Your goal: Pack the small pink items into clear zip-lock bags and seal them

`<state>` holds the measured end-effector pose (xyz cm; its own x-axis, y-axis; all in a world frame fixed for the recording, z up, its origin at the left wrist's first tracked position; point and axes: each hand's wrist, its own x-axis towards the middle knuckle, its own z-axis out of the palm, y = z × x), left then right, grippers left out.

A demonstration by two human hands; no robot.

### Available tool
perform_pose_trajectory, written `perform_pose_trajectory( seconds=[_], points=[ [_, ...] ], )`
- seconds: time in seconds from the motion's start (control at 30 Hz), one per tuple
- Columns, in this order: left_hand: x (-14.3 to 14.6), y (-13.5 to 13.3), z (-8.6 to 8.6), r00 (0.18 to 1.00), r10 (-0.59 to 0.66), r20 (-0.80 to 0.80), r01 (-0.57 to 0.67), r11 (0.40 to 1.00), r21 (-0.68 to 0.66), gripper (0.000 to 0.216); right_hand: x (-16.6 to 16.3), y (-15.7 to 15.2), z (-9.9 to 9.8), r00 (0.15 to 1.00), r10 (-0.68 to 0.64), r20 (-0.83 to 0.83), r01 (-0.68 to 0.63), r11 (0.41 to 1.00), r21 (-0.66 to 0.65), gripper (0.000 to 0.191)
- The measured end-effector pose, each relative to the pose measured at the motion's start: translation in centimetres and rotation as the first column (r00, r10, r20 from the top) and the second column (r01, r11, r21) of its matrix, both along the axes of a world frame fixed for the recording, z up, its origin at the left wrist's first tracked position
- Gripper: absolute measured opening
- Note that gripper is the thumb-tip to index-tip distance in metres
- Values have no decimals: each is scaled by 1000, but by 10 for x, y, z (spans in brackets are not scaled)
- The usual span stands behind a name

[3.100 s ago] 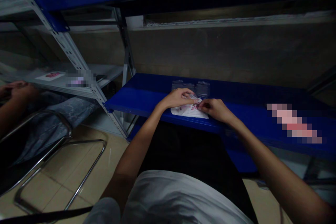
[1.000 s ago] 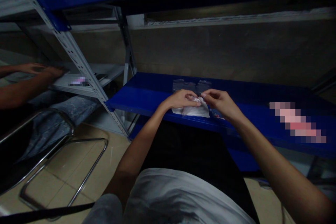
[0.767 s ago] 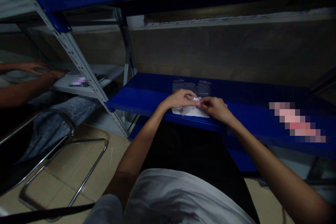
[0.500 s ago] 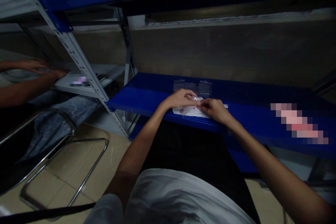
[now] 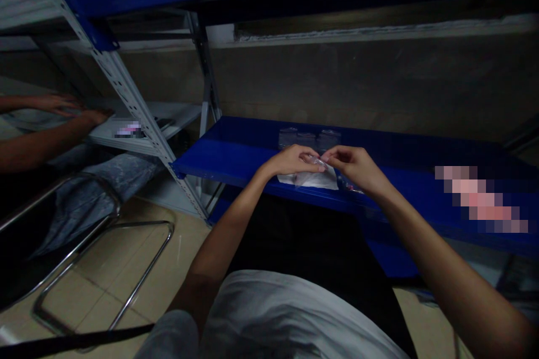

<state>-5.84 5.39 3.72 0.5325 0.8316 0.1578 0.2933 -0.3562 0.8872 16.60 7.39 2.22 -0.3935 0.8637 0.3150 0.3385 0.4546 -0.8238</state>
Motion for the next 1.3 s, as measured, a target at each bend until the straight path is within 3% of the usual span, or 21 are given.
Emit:
perform_pose_trajectory(
  seconds=[0.33, 0.47, 0.57, 0.77, 1.1, 1.23, 1.3],
  points=[
    [2, -2, 1, 999, -25, 41, 26, 999, -30, 42, -1, -3, 5, 999, -27, 28, 26, 998, 55, 41],
    [-2, 2, -1, 1000, 20, -3, -20, 1000, -16, 42, 5, 6, -8, 980, -171, 99, 163, 983, 85, 41],
    [-5, 5, -3, 998, 57, -41, -57, 998, 1, 45, 6, 12, -22, 930, -291, 223, 248, 947, 202, 29],
    [-6, 8, -5, 996, 65, -53, -64, 998, 17, 47, 3, 15, -35, 876, -258, 407, 126, 938, 323, 18],
    [-7, 9, -7, 994, 73, -76, -70, 997, 39, 48, 3, 14, -28, 857, -246, 454, 132, 954, 268, 15],
    [-7, 6, -4, 992, 82, -100, -74, 994, 76, 49, 11, 14, -17, 919, -236, 315, 202, 969, 140, 15],
    [-7, 5, -3, 990, 87, -111, -79, 994, 80, 50, 12, 10, -9, 966, -176, 188, 167, 984, 59, 19]
  ],
)
